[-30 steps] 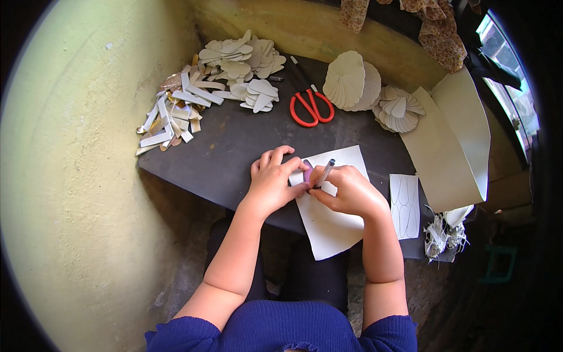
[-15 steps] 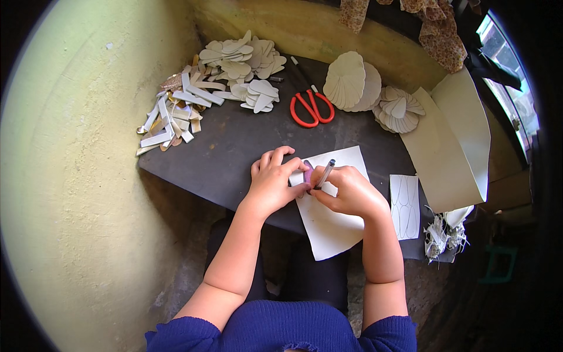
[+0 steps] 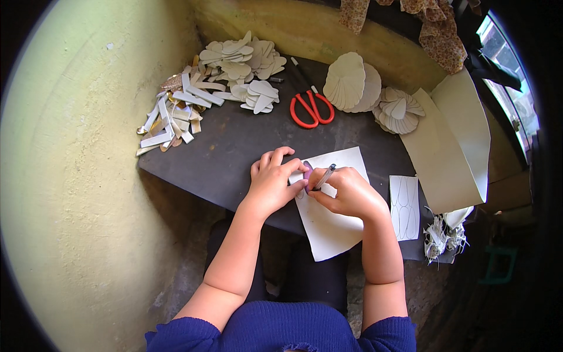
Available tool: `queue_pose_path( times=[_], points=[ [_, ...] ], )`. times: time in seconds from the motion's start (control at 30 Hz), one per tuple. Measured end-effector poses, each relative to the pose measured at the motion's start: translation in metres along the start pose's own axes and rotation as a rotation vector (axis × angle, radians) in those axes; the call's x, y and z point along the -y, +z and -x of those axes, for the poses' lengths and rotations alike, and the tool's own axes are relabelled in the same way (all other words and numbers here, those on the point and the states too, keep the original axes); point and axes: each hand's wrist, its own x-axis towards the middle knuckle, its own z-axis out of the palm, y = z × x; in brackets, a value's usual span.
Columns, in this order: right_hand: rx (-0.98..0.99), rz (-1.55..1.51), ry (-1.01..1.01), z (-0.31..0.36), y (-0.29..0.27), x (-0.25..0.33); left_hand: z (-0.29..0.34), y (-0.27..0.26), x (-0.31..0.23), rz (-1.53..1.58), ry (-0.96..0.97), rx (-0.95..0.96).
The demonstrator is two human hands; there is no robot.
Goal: The person places a small purple template onto a white sheet of paper and uses a pen to trace its outline. The person then repositions the template and traces additional shapes on the same sheet.
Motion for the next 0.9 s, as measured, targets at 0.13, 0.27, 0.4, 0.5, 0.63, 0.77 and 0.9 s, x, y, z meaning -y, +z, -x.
queue_pose_path(
  times=[0.13, 0.27, 0.4, 0.5, 0.63, 0.77, 0.9],
  points=[
    [-0.010, -0.021, -0.002, 0.0002, 0.0012, -0.0008, 0.0006, -0.0009, -0.0004, 0.008, 0.004, -0.002],
    [-0.063, 0.025, -0.014, -0.0011, 0.0051, -0.0043, -0.0007, 0.0013, 0.0008, 0.004, 0.010, -0.012],
    [-0.009, 0.027, 0.013, -0.0016, 0.0029, -0.0022, 0.0000, 0.0008, 0.0011, 0.007, 0.008, -0.013],
    [0.018, 0.024, 0.041, -0.0013, 0.0006, 0.0008, 0.0003, 0.0000, 0.0003, 0.006, 0.008, -0.010],
    [-0.048, 0.044, 0.013, -0.0025, 0.0036, 0.0001, 0.0001, 0.0014, 0.0012, 0.008, 0.012, -0.020],
    [-0.045, 0.028, 0.007, -0.0021, 0.0043, -0.0002, -0.0003, 0.0026, 0.0019, 0.005, 0.016, -0.030],
    [-0.025, 0.001, 0.021, -0.0016, 0.0022, 0.0014, -0.0006, 0.0017, 0.0016, 0.000, 0.014, -0.024]
  ],
)
